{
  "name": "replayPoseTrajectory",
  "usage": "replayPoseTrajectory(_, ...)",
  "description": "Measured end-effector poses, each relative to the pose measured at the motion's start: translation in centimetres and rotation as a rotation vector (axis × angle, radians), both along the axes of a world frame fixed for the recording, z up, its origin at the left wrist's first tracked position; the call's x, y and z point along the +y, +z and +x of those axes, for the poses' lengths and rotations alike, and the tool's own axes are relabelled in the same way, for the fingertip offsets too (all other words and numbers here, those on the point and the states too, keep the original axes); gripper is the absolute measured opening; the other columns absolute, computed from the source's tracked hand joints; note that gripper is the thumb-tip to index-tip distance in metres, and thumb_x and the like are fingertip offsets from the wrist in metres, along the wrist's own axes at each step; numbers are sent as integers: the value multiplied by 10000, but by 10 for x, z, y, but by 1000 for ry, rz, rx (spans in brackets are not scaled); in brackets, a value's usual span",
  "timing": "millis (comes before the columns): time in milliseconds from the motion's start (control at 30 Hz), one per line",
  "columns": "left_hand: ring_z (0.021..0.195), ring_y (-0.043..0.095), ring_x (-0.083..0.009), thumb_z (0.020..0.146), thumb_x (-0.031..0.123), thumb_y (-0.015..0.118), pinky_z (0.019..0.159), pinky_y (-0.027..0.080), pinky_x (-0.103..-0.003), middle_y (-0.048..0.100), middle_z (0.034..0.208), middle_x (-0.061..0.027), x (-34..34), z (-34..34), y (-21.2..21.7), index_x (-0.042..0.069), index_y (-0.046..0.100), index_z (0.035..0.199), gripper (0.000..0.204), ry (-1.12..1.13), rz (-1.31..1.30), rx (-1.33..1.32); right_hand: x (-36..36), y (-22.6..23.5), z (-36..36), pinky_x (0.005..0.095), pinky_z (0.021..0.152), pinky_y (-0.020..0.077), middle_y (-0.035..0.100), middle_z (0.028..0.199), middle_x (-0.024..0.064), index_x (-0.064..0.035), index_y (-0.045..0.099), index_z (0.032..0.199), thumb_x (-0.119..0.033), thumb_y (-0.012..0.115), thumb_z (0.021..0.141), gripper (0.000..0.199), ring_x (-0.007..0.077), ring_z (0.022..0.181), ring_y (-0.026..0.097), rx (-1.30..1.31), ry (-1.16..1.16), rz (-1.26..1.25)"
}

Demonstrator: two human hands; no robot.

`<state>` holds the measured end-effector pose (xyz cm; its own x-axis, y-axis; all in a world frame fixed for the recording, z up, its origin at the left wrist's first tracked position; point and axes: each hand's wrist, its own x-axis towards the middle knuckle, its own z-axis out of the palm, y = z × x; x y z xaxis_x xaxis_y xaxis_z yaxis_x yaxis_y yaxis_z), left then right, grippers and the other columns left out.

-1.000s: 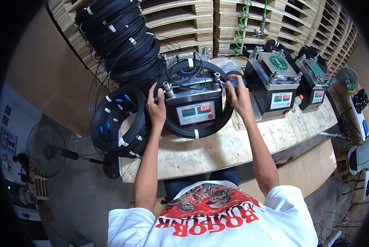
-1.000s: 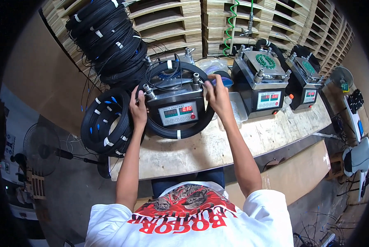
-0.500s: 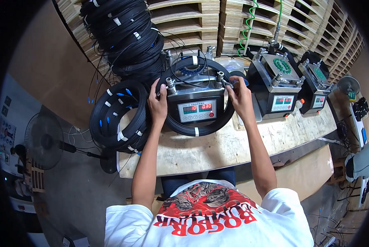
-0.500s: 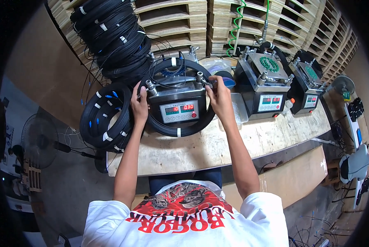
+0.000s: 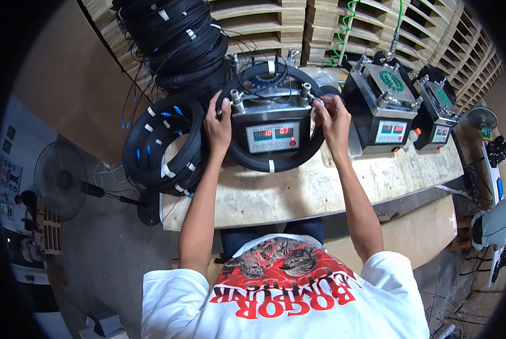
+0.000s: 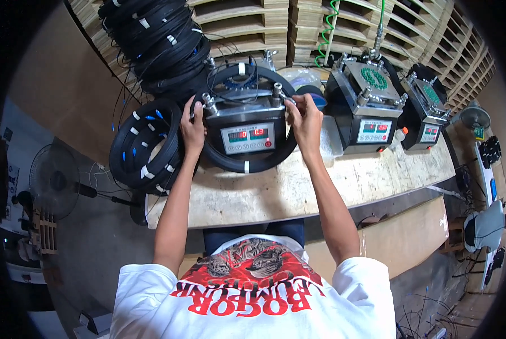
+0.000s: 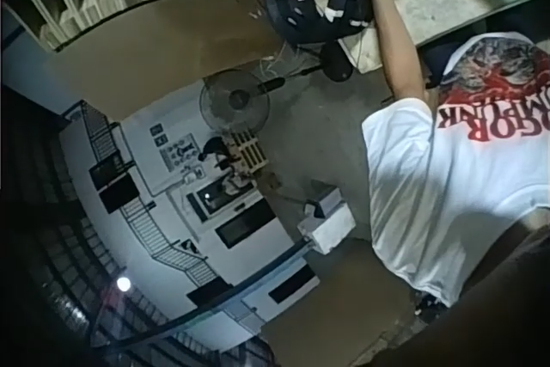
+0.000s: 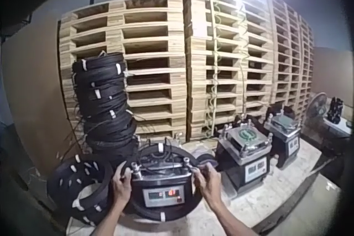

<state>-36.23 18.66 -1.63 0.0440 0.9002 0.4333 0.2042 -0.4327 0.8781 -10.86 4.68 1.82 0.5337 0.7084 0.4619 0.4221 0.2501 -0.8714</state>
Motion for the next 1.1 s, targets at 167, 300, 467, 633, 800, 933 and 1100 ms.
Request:
replayPoseTrajectory(167, 1083, 666, -367, 1000, 452, 557, 937, 494, -395, 678, 1153, -261, 2, 3, -1, 21, 615, 1301, 529, 5, 11, -24, -11, -40, -43, 302, 657, 529, 679, 961, 125, -22, 506, 1249, -46, 698, 924, 378, 163, 782, 663, -136, -58, 134)
replayPoseTrajectory(300, 1102, 658, -372, 999, 461, 552, 948, 489, -393, 677, 1171, -255, 1, 1, -2, 23, 614, 1307, 538, 12, 35, -7, -22, -64, -54, 432, 919, 416, 510, 1102, 135, -102, 555, 1255, -143, 793, 789, 525, 332, 1051, 505, -818, -45, -241)
replayPoseTrajectory(467, 1100, 657, -363, 991, 492, 550, 950, 488, -386, 674, 1184, -254, 2, 1, -4, 19, 607, 1322, 580, 16, 26, 10, -19, -67, -56, 405, 872, 400, 496, 1068, 117, -131, 559, 1268, -209, 781, 809, 516, 296, 1022, 498, -877, -115, -260)
replayPoseTrajectory(633, 1067, 666, -313, 986, 524, 545, 923, 498, -370, 684, 1152, -243, -2, 1, -4, 24, 601, 1339, 615, -14, -14, -18, -20, -73, -56, 397, 839, 378, 490, 1042, 115, -141, 545, 1290, -188, 730, 840, 489, 278, 982, 496, -933, -150, -272)
replayPoseTrajectory(800, 1033, 680, -303, 951, 580, 589, 893, 513, -379, 696, 1119, -227, -2, -2, -2, 9, 595, 1327, 684, -21, 53, 1, -20, -71, -52, 400, 841, 380, 498, 1044, 114, -140, 569, 1273, -209, 761, 816, 501, 275, 992, 506, -897, -91, -208)
replayPoseTrajectory(933, 1057, 677, -293, 942, 505, 655, 895, 519, -363, 692, 1142, -219, -9, 0, 7, -1, 574, 1334, 645, -90, 67, -7, -24, -64, -46, 376, 781, 421, 508, 1034, 117, -93, 602, 1177, -119, 761, 803, 407, 262, 934, 524, -547, -25, -4)
replayPoseTrajectory(1100, 1070, 675, -273, 939, 477, 672, 904, 524, -349, 681, 1180, -204, -7, -4, 7, 12, 539, 1375, 651, -68, 242, 35, 2, -39, -6, 372, 803, 458, 551, 947, 145, 8, 605, 1117, -170, 570, 991, 221, 243, 852, 550, -218, -384, 225)
